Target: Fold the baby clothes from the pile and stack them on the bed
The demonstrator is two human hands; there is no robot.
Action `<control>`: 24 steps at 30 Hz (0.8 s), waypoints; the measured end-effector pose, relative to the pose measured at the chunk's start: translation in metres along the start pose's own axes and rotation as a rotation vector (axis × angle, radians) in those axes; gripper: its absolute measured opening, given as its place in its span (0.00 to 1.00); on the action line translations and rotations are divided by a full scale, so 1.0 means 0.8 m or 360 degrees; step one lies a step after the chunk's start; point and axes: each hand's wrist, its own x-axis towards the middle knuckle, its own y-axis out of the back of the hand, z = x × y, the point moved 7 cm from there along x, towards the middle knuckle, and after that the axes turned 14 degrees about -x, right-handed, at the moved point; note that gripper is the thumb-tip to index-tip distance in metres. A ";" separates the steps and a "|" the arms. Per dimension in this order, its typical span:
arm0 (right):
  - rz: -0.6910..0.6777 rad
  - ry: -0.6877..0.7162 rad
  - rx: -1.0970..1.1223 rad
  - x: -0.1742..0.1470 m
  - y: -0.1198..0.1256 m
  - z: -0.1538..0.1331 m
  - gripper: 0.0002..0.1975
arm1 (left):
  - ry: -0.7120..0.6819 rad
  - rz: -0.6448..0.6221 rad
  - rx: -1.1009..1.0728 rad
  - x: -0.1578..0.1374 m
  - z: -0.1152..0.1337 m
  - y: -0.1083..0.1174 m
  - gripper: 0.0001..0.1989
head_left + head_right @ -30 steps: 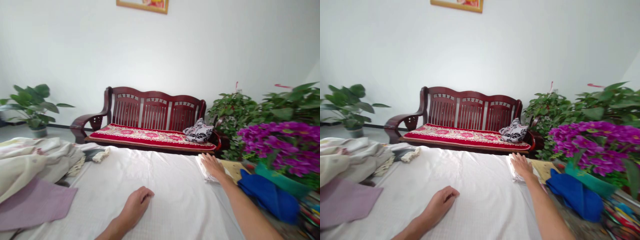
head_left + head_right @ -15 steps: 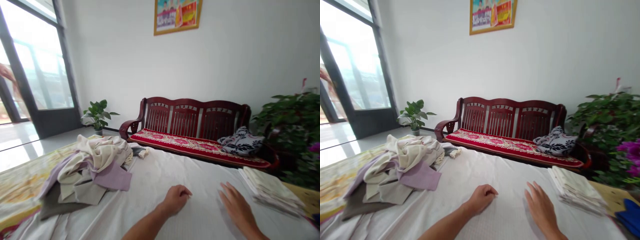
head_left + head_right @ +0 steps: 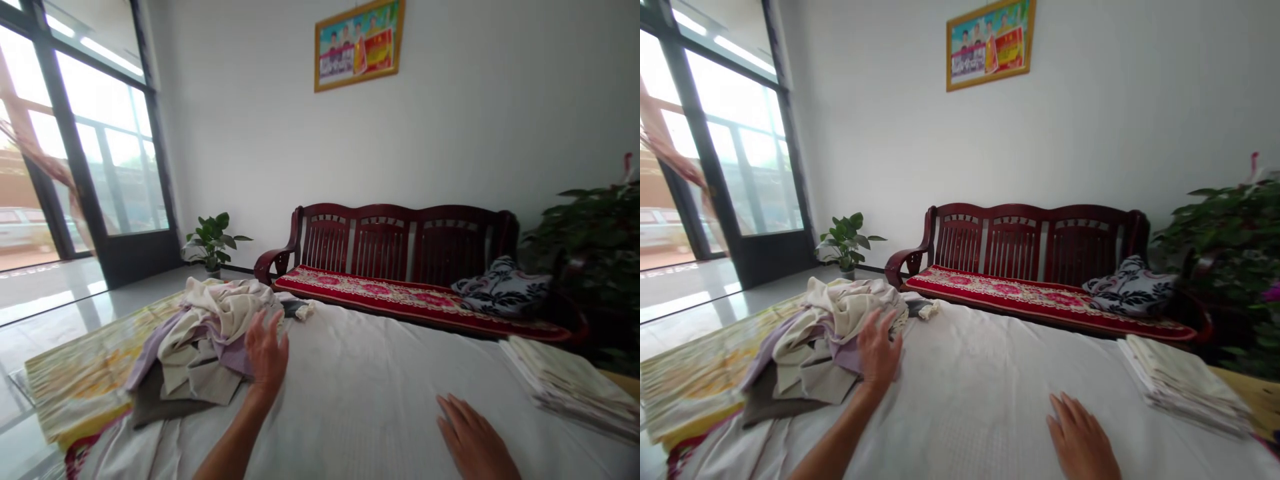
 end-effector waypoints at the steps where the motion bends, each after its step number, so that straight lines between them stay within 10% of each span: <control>1: 0.0004 0.0005 0.0006 0.000 0.000 0.000 0.26 | 0.0033 0.0113 0.0143 0.012 -0.010 0.022 0.25; 6: 0.0017 0.0029 0.0065 0.000 -0.003 0.002 0.26 | 0.0263 0.0223 0.0526 0.039 -0.051 0.073 0.29; 15: -0.0086 -0.0007 0.0107 0.001 0.011 -0.003 0.27 | 0.0325 0.0002 0.0508 0.092 -0.101 0.077 0.15; 24: -0.0243 -0.0101 0.0137 -0.001 0.023 -0.009 0.27 | -0.0247 -0.0064 -0.0110 0.129 0.032 0.041 0.13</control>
